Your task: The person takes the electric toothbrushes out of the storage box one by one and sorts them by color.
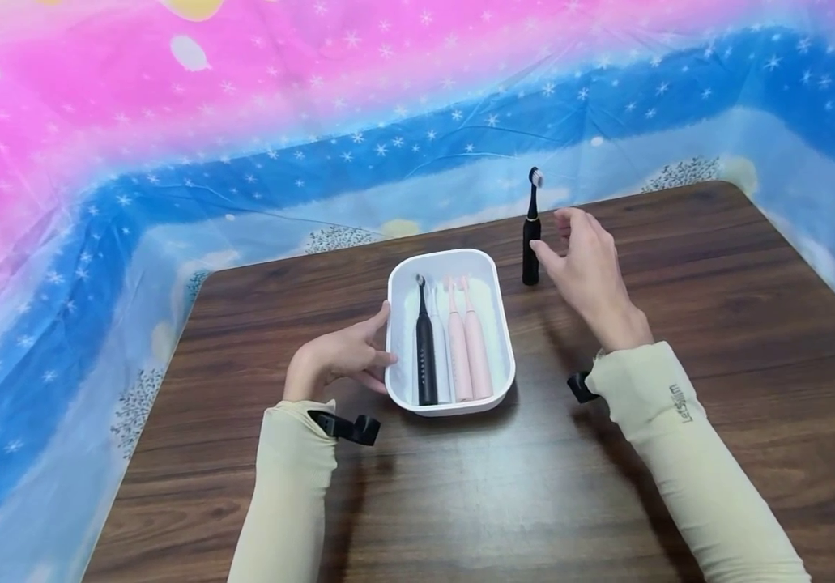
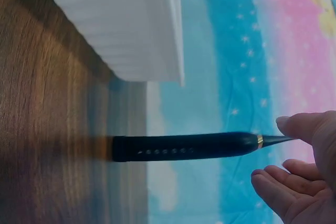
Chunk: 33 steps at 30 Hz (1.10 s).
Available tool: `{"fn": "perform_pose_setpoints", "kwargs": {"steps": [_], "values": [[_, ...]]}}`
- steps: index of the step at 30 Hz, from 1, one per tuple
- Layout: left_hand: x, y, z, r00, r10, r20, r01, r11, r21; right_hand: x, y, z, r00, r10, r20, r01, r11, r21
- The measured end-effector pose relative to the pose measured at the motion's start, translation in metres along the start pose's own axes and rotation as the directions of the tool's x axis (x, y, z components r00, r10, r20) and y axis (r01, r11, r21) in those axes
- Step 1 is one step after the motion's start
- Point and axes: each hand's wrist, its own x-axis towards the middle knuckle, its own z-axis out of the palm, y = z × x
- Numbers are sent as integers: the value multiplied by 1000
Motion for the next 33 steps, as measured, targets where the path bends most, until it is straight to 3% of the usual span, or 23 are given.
{"fn": "perform_pose_setpoints", "kwargs": {"steps": [5, 13, 24, 33], "values": [[0, -1, 0, 1000, 5, 3, -5, 1000, -3, -9, -14, -5, 999, -34, 10, 35, 999, -35], [1, -1, 0, 1000, 0, -2, 0, 1000, -21, -17, -32, -5, 993, -70, 92, 74, 997, -36], [3, -1, 1, 1000, 6, -5, -6, 1000, -14, -18, -45, 5, 967, -22, 252, 24, 1000, -6], [4, -2, 1, 1000, 15, -2, -15, 1000, -23, -20, -52, 17, 955, -28, 296, 27, 1000, 7]]}}
